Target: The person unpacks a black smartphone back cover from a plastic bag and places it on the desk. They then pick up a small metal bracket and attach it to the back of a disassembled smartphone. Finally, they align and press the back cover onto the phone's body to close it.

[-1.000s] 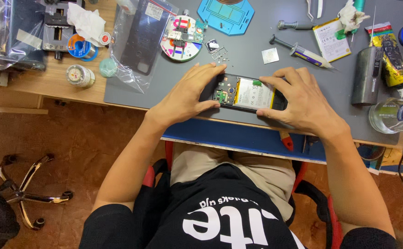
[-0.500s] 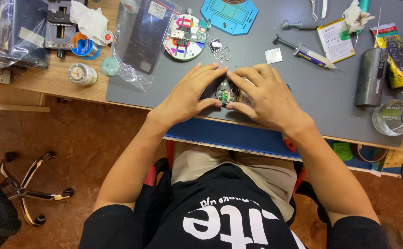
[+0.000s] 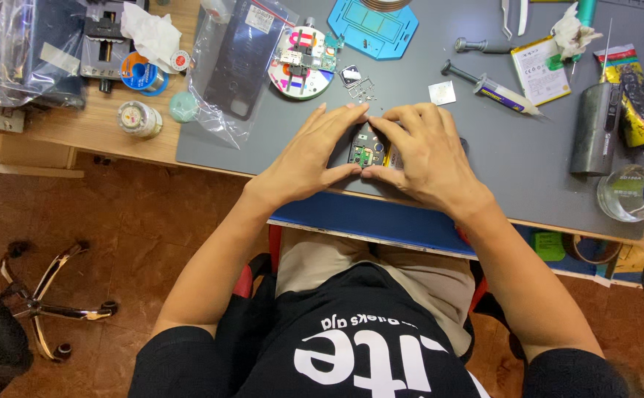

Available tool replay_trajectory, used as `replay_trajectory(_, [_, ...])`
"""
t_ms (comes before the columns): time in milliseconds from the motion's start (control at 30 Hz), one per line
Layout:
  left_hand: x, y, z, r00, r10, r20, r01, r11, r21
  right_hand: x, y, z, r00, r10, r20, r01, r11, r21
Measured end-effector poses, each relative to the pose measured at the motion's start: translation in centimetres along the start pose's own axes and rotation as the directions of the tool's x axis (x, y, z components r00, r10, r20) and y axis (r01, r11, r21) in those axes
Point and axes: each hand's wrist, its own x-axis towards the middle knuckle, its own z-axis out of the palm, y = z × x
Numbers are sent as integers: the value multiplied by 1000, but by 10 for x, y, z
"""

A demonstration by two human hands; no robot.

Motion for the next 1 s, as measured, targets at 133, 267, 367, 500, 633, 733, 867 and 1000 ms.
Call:
replay_trajectory(133, [1,2,4,1000,1,-2,0,995,103,-2,4,-4,999,-22,39,21,1000,22])
replay_trajectory(267, [11,6,6,1000,22,6,-23,968,251,-2,11,2,1000,6,21,-6,1000,-25])
replay_trajectory(367, [15,9,6,999,34,34,-43,949,311,-8,15,1,1000,9,-7,-9,1000,7])
replay_trajectory(500, [13,10,6,999,26,46,-37,966,257,-36,33,-17,999,40,-19,-38,994,106])
replay_trajectory(633, [22,2,18,995,101,2,-96,947,305,-61,49,-24,993,121,-13,-121,991,54])
replay_trajectory(733, [26,5,23,994,107,-37,-91,950,299,-67,51,-19,987,160,-18,-156,980,127])
replay_trajectory(867, [30,19,25,994,92,-56,-63,922,382,-67,49,-14,983,179,-41,-175,980,93])
replay_trajectory(1000, [37,29,30,994,110,-29,-93,936,338,-67,43,-18,983,177,-58,-177,984,10])
